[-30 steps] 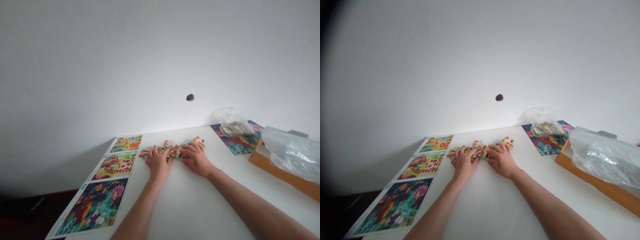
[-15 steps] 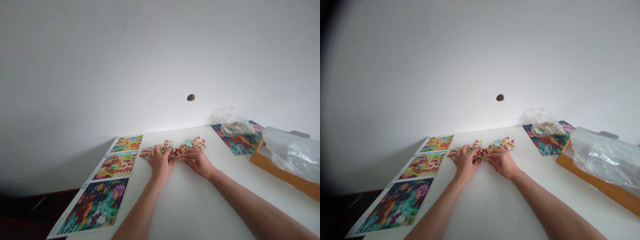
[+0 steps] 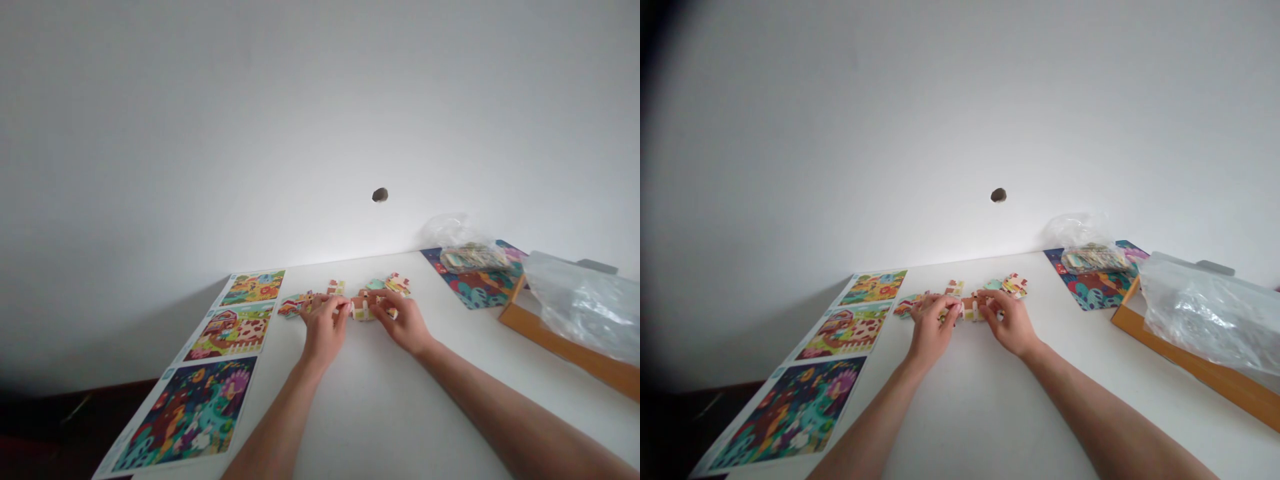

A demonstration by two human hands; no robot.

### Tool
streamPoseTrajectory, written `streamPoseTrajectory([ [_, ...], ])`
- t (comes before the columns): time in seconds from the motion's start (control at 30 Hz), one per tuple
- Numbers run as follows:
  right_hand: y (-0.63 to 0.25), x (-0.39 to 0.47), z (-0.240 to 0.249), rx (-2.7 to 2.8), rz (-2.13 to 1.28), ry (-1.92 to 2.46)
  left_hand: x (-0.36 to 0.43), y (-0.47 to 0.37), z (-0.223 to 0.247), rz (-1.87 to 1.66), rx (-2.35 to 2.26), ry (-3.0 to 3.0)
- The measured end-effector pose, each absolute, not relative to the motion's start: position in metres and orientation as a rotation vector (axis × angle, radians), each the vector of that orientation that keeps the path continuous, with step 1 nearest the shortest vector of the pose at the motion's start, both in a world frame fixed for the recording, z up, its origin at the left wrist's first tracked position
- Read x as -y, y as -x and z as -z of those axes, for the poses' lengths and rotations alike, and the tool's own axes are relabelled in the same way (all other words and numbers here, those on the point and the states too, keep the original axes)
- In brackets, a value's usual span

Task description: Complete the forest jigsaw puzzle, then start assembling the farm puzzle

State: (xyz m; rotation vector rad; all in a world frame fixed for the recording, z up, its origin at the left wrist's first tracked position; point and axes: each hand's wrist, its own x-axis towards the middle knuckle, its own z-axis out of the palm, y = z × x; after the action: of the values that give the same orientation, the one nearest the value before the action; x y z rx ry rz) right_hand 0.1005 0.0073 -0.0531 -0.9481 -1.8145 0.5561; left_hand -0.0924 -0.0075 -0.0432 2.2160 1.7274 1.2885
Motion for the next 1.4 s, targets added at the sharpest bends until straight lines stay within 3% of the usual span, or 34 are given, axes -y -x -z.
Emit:
streamPoseTrajectory([
  [0.47, -0.105, -0.011, 0.054, 1.703, -0.483, 1.081, 0.012, 0.091, 0.037, -1.163, -1.677, -2.330],
  [0.67, -0.113, -0.016, 0.051, 1.570, -0.325, 1.181, 0.019, 0.089, 0.034, -1.075, -1.416, -2.461],
  [1.0, -0.115, -0.019, 0.056, 1.547, -0.369, 1.202, 0.027, 0.090, 0.031, -0.649, -1.016, -2.566],
  [1.4, -0.111, -0.016, 0.053, 1.551, -0.388, 1.198, 0.029, 0.091, 0.034, -0.536, -0.936, -2.545],
])
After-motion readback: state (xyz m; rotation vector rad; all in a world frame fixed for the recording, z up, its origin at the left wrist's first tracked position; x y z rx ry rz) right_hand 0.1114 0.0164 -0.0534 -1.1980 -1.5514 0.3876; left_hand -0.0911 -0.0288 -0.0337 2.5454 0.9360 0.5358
